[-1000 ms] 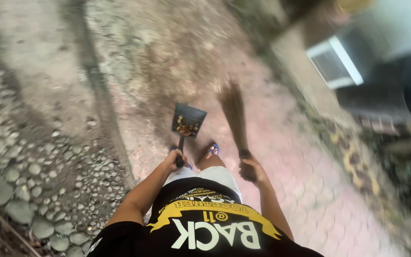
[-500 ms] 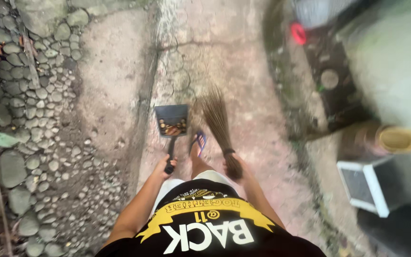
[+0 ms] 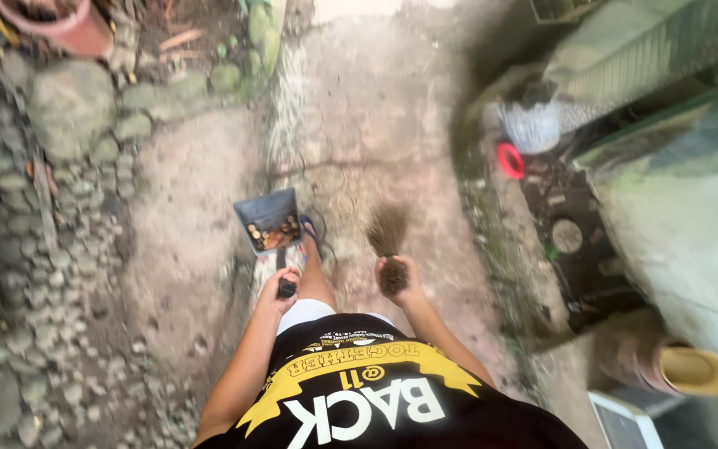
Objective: The person sweeps debris from a paved outdoor area into a dustpan using a broom, then dumps the collected material into a wheelbarrow.
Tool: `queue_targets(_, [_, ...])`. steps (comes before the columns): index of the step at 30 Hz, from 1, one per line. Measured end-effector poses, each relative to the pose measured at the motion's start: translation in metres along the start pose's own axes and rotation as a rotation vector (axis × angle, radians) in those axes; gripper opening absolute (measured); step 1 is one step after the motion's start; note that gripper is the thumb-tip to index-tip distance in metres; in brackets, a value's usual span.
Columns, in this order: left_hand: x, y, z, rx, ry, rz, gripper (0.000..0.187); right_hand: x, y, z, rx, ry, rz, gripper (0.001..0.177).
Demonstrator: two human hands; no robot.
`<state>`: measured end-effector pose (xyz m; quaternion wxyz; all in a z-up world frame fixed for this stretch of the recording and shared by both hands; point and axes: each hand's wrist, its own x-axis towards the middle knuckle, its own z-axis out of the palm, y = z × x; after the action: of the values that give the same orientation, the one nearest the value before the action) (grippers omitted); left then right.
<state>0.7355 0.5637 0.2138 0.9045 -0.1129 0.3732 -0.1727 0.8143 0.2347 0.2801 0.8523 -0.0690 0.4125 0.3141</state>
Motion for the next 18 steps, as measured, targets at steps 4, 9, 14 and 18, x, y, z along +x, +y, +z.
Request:
queue_targets(4, [0.068, 0.051, 0.109, 0.083, -0.048, 0.036, 0.014, 0.063, -0.061, 0.083, 0.19, 0.05, -0.03, 0.018])
queue_targets(9, [0.154, 0.104, 0.24, 0.329, 0.108, -0.018, 0.021, 0.112, -0.117, 0.195, 0.22, -0.063, -0.111, 0.019])
queue_targets(14, [0.253, 0.156, 0.35, 0.365, 0.055, -0.109, 0.02, 0.17, -0.165, 0.282, 0.383, -0.27, 0.043, 0.047])
queue_targets(18, [0.347, 0.196, 0.437, 0.44, 0.097, -0.127, 0.021, 0.232, -0.221, 0.353, 0.356, -0.346, 0.046, 0.044])
